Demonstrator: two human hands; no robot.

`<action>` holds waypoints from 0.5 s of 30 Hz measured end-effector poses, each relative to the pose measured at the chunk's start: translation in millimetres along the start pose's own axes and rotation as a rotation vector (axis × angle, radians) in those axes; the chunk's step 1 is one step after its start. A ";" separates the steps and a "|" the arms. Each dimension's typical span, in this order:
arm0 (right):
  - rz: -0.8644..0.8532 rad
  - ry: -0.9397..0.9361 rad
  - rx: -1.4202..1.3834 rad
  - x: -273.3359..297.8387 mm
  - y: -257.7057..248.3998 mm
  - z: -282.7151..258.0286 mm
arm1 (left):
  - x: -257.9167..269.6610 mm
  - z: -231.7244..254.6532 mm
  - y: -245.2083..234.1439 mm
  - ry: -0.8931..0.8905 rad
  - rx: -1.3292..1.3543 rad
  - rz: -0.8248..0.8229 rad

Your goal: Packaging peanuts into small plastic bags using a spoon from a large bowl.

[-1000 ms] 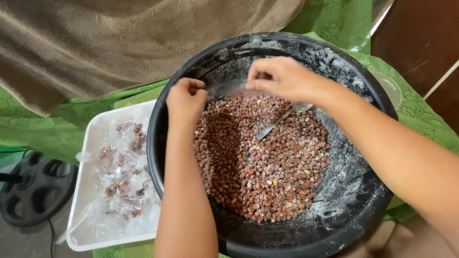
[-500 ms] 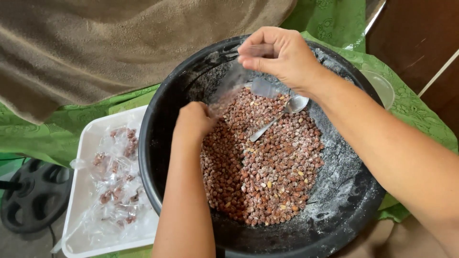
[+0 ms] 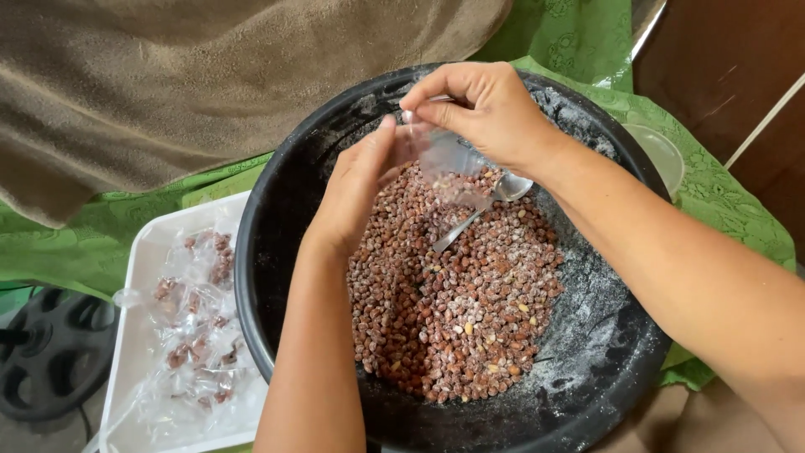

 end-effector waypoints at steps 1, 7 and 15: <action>0.000 0.001 0.001 -0.6 0.2 3.4 | -3.6 -8.3 0.0 0.000 0.001 -0.001; -0.047 0.009 -0.001 1.8 5.2 -3.1 | -17.4 -13.9 -14.0 0.246 -0.140 0.193; -0.017 0.101 0.004 0.2 2.4 12.7 | -16.7 -7.7 -14.5 0.344 -0.195 0.217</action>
Point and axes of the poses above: each hand's wrist, its own x-axis away from the middle knuckle, its own y-axis out of the palm, z = x × y, the point moved 9 cm from there along -x, towards the middle knuckle
